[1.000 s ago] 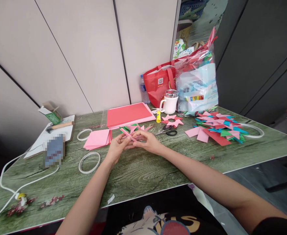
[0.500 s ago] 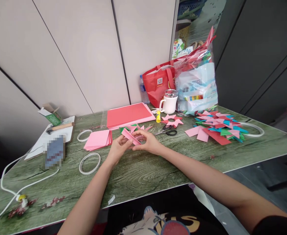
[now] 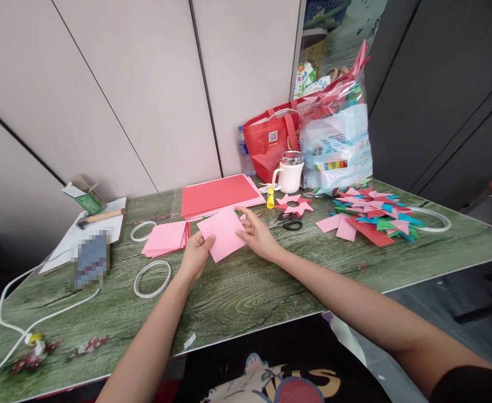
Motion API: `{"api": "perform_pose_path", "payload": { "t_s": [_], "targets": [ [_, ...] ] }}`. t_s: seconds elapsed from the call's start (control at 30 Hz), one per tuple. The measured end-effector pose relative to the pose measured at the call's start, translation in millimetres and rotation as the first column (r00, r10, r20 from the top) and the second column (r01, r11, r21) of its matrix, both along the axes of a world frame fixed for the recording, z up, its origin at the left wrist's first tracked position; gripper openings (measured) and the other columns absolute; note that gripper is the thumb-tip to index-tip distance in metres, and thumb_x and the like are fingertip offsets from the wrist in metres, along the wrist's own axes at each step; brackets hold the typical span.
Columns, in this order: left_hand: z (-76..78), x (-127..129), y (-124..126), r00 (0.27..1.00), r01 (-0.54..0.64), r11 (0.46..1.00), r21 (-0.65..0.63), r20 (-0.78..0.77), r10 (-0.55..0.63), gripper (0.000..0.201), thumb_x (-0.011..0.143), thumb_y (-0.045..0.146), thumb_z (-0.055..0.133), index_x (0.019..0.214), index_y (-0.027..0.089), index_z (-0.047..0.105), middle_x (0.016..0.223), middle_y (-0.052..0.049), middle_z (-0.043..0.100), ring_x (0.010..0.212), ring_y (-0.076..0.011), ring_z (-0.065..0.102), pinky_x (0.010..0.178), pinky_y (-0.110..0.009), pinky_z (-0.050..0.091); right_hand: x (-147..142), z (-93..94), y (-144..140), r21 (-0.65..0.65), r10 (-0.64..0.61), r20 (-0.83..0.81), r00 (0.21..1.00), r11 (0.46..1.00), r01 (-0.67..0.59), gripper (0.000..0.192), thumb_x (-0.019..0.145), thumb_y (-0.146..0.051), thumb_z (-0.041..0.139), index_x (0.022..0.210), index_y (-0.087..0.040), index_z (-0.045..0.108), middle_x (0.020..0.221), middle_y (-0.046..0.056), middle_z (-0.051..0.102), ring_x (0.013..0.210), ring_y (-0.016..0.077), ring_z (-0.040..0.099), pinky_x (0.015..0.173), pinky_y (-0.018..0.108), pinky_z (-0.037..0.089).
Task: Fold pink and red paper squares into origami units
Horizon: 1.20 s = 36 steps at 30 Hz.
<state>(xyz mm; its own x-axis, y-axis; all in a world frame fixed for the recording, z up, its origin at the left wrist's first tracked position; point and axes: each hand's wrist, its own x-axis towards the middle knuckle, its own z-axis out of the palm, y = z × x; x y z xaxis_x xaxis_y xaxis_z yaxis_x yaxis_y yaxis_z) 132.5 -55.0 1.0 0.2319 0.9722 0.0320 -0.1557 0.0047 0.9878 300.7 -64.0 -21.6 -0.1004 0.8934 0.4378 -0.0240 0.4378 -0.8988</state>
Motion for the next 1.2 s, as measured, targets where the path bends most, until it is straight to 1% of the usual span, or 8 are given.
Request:
{"api": "perform_pose_path", "payload": {
  "t_s": [0.1,0.2,0.3,0.37,0.47,0.63,1.0,1.2],
  "targets": [
    [2.9,-0.7,0.3,0.999,-0.014,1.0,0.015,0.042,0.013,0.051,0.057,0.032,0.072,0.101,0.012,0.058,0.095,-0.011,0.067,0.085,-0.0231,0.062,0.073,-0.034,0.049,0.3,3.6,-0.5,0.037,-0.02,-0.019,1.0,0.999,0.021,0.053,0.074,-0.02,0.052,0.126,-0.023,0.039,0.101,0.006,0.059,0.077,0.0136,0.059,0.064,0.024,0.047],
    [4.5,-2.0,1.4,0.997,-0.016,1.0,0.023,0.077,0.014,0.05,0.056,0.026,0.073,0.102,0.012,0.057,0.097,-0.011,0.067,0.088,-0.023,0.062,0.075,-0.034,0.048,1.5,3.7,2.9,0.05,-0.081,0.023,0.996,0.996,0.079,0.029,0.073,-0.018,0.05,0.099,-0.018,0.063,0.095,0.005,0.062,0.086,0.0161,0.057,0.073,0.028,0.046],
    [6.4,-4.3,2.4,0.995,-0.031,0.999,0.031,0.098,0.028,0.047,0.055,0.022,0.072,0.099,0.012,0.058,0.097,-0.011,0.067,0.091,-0.023,0.061,0.077,-0.033,0.048,4.2,1.2,8.1,-0.091,-0.096,-0.001,0.995,0.991,0.095,0.028,0.07,-0.015,0.045,0.085,-0.017,0.069,0.078,0.003,0.065,0.073,0.0149,0.058,0.069,0.029,0.046],
    [8.4,-6.3,2.9,0.995,-0.041,0.999,0.027,0.097,0.038,0.045,0.055,0.02,0.072,0.097,0.012,0.059,0.094,-0.01,0.068,0.09,-0.0231,0.061,0.076,-0.033,0.048,6.4,0.3,10.5,-0.193,-0.047,-0.084,0.995,0.981,0.03,0.032,0.069,-0.014,0.042,0.087,-0.017,0.069,0.075,0.002,0.065,0.066,0.0134,0.057,0.064,0.029,0.047],
    [11.5,-8.9,3.1,0.994,-0.031,1.0,-0.001,0.102,0.031,0.043,0.054,0.018,0.071,0.095,0.012,0.06,0.088,-0.009,0.069,0.088,-0.0233,0.062,0.074,-0.032,0.049,8.9,0.6,11.4,-0.151,0.104,-0.141,0.985,0.981,-0.125,0.031,0.067,-0.013,0.047,0.088,-0.018,0.069,0.087,0.003,0.066,0.077,0.0142,0.06,0.073,0.03,0.048],
    [12.9,-9.8,2.5,0.994,0.024,0.998,-0.055,0.107,-0.018,0.045,0.054,0.016,0.07,0.098,0.012,0.06,0.088,-0.009,0.069,0.086,-0.0234,0.063,0.073,-0.034,0.05,9.6,-0.5,9.9,-0.058,0.269,0.044,0.962,0.962,-0.267,0.03,0.06,-0.018,0.067,0.09,-0.019,0.068,0.095,0.005,0.065,0.088,0.0173,0.06,0.083,0.032,0.046],
    [18.6,-4.1,-9.0,0.943,0.311,0.95,0.022,0.119,-0.311,0.058,0.067,0.05,0.061,0.112,0.014,0.053,0.109,-0.016,0.061,0.1,-0.0283,0.057,0.08,-0.041,0.048,3.9,7.1,3.1,-0.042,-0.117,0.038,0.992,0.992,0.119,0.028,0.062,-0.038,0.068,0.054,-0.012,0.062,0.06,0.003,0.06,0.058,0.0133,0.054,0.054,0.024,0.044],
    [16.5,0.9,-13.9,0.954,0.297,0.95,0.1,0.013,-0.3,0.08,0.048,0.035,0.078,0.119,0.019,0.047,0.123,-0.015,0.051,0.1,-0.0279,0.057,0.082,-0.039,0.048,1.9,5.0,1.6,-0.072,-0.165,0.018,0.986,0.984,0.166,0.029,0.062,-0.035,0.067,0.077,-0.012,0.06,0.065,0.001,0.058,0.058,0.0125,0.053,0.054,0.024,0.045]
  ]
}}
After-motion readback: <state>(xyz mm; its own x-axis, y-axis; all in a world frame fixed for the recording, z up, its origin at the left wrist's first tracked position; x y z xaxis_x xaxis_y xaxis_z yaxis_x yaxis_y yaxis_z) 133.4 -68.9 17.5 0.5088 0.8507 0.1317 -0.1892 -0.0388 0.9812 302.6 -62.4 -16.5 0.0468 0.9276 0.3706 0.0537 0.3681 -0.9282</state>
